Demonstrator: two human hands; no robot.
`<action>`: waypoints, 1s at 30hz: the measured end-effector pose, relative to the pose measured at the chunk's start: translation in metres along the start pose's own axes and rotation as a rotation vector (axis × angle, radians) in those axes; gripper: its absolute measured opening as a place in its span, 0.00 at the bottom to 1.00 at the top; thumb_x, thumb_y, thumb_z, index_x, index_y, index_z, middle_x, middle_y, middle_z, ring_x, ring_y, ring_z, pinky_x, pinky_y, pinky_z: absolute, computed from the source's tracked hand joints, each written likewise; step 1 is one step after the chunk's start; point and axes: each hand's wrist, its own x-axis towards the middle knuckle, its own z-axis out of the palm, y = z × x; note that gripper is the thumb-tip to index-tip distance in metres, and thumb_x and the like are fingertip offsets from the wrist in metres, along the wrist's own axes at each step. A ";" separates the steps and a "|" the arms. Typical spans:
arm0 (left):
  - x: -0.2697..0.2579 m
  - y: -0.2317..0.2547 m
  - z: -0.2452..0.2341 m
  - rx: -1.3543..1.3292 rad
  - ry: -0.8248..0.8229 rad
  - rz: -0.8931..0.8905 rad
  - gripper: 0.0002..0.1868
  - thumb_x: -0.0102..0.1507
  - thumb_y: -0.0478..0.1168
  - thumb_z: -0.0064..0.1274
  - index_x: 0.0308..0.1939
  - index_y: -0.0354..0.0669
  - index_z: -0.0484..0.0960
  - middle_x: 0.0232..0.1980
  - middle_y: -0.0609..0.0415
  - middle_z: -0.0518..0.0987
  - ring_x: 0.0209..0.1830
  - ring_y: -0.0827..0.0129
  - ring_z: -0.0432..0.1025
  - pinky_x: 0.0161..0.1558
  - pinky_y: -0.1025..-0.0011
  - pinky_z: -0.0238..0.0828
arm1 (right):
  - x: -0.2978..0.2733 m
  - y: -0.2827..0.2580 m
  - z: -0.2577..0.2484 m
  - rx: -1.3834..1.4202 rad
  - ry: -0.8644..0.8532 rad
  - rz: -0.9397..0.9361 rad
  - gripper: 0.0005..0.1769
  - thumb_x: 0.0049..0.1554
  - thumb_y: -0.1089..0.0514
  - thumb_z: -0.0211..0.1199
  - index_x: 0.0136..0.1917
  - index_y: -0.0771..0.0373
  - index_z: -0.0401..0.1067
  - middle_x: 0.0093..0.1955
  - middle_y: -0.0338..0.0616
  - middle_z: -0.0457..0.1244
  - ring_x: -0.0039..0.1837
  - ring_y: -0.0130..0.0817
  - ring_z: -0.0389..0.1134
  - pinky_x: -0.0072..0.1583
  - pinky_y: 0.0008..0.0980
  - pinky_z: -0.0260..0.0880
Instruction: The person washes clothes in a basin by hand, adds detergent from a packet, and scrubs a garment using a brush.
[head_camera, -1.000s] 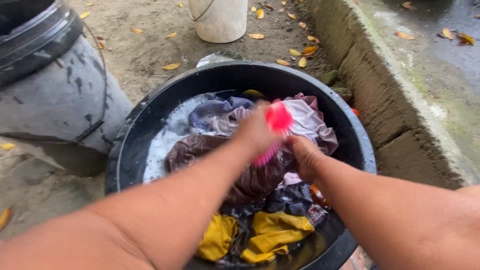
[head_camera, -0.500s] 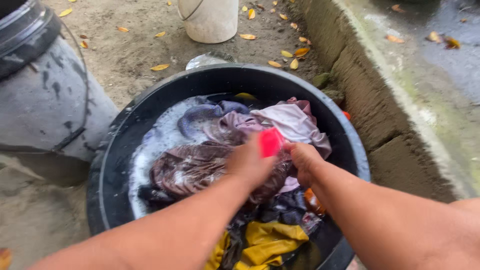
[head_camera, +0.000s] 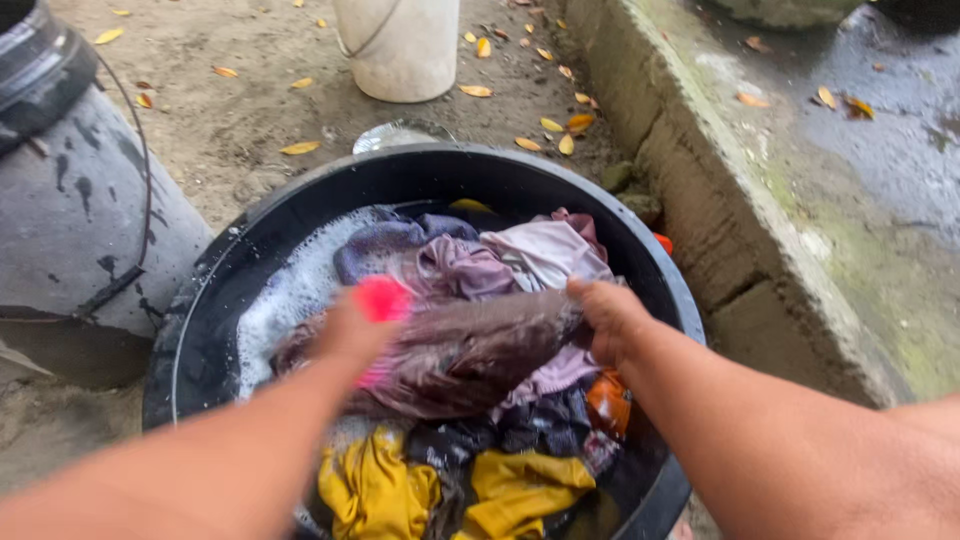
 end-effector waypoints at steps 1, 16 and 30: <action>0.003 -0.026 -0.033 0.283 -0.011 -0.349 0.41 0.50 0.59 0.73 0.59 0.41 0.74 0.55 0.41 0.81 0.55 0.48 0.77 0.56 0.55 0.73 | 0.001 -0.001 -0.001 0.020 -0.001 0.023 0.13 0.62 0.51 0.59 0.50 0.63 0.72 0.43 0.44 0.70 0.41 0.38 0.72 0.48 0.41 0.75; -0.002 -0.039 -0.057 0.387 0.143 -0.386 0.33 0.58 0.51 0.67 0.61 0.44 0.71 0.56 0.37 0.81 0.57 0.43 0.77 0.56 0.50 0.73 | 0.008 0.007 -0.003 -0.320 0.039 -0.255 0.19 0.59 0.54 0.66 0.57 0.71 0.75 0.47 0.50 0.70 0.46 0.40 0.71 0.50 0.45 0.72; -0.016 -0.049 -0.073 0.161 0.235 -0.388 0.08 0.57 0.43 0.61 0.40 0.56 0.87 0.53 0.46 0.84 0.57 0.49 0.76 0.59 0.58 0.72 | -0.077 0.058 0.103 -1.363 -0.175 -0.722 0.17 0.57 0.43 0.63 0.53 0.54 0.78 0.54 0.49 0.70 0.58 0.49 0.72 0.60 0.45 0.71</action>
